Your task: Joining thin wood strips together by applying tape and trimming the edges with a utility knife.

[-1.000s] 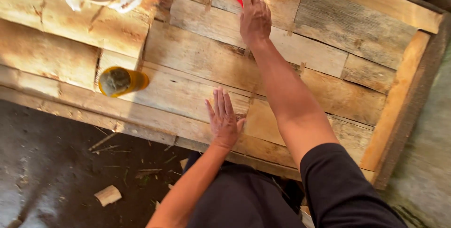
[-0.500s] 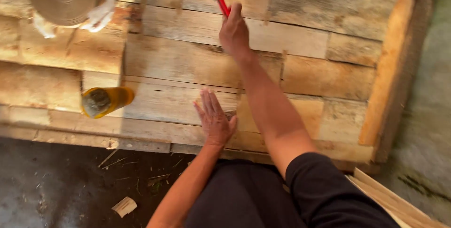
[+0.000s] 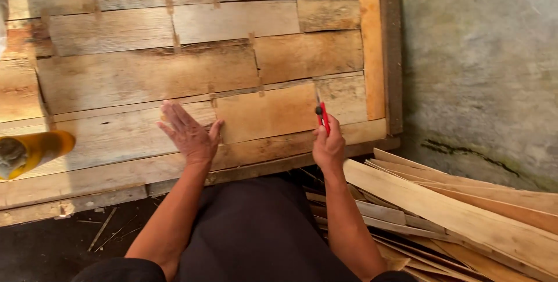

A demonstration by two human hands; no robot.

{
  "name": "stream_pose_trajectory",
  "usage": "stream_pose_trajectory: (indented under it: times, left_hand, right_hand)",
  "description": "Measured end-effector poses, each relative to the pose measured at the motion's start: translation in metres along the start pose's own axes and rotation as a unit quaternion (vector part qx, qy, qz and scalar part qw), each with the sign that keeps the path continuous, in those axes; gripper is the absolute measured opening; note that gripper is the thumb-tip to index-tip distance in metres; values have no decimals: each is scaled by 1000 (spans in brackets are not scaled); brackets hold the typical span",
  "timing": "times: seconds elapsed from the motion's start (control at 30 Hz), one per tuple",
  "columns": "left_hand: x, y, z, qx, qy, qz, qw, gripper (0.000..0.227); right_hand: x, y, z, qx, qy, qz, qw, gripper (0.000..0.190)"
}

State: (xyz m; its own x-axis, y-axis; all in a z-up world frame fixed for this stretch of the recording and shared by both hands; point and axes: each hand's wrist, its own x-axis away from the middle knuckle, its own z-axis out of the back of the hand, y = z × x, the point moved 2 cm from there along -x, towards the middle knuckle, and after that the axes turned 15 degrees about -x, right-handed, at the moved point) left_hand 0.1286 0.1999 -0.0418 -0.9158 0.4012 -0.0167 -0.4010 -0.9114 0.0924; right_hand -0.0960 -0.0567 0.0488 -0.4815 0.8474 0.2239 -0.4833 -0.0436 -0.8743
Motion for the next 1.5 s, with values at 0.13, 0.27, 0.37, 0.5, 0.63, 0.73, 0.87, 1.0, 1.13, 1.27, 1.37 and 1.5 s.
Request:
stream_pose_trajectory:
  times: [0.13,0.27,0.37,0.5,0.63,0.73,0.87,1.0,1.13,1.27,1.37,1.5]
  left_hand:
    - [-3,4,11,-15,-15,3,1000,146]
    - [-7,2,10,-33,-52,18,998,149]
    - [-9,1,6,-49,-63,16,997,152]
    - [-13,2,13,-37,-124,59,990,155]
    - [-12,-3,6,-48,-136,56,988,154]
    - [-9,-5,4,-37,-140,61,988,153]
    - [-10,-7,2,-35,-150,62,986,153]
    - [-9,-8,0,-33,-152,60,986,154]
    - [-9,-6,3,-25,-140,59,988,153]
    - [-6,-6,3,-24,-124,44,991,153]
    - [-7,-3,5,-24,-127,47,991,153]
    - [-8,-4,5,-18,-122,46,991,153]
  right_hand:
    - [5,39,37,31,45,-20,998,34]
    - [11,51,46,57,-2,-61,997,35]
    - [16,46,47,44,-22,-61,997,34]
    - [19,42,47,53,-38,-69,996,34]
    - [20,28,45,67,-42,-52,996,39]
    - [23,18,42,134,-27,-51,989,41]
    - [25,15,37,153,-3,-9,988,40]
    - [24,18,36,200,-17,18,979,42]
    - [25,2,33,284,-41,-23,958,45]
    - [24,12,24,315,-57,-45,946,52]
    - [20,13,30,263,-58,-74,960,49]
    - [12,20,47,108,-68,-104,986,39]
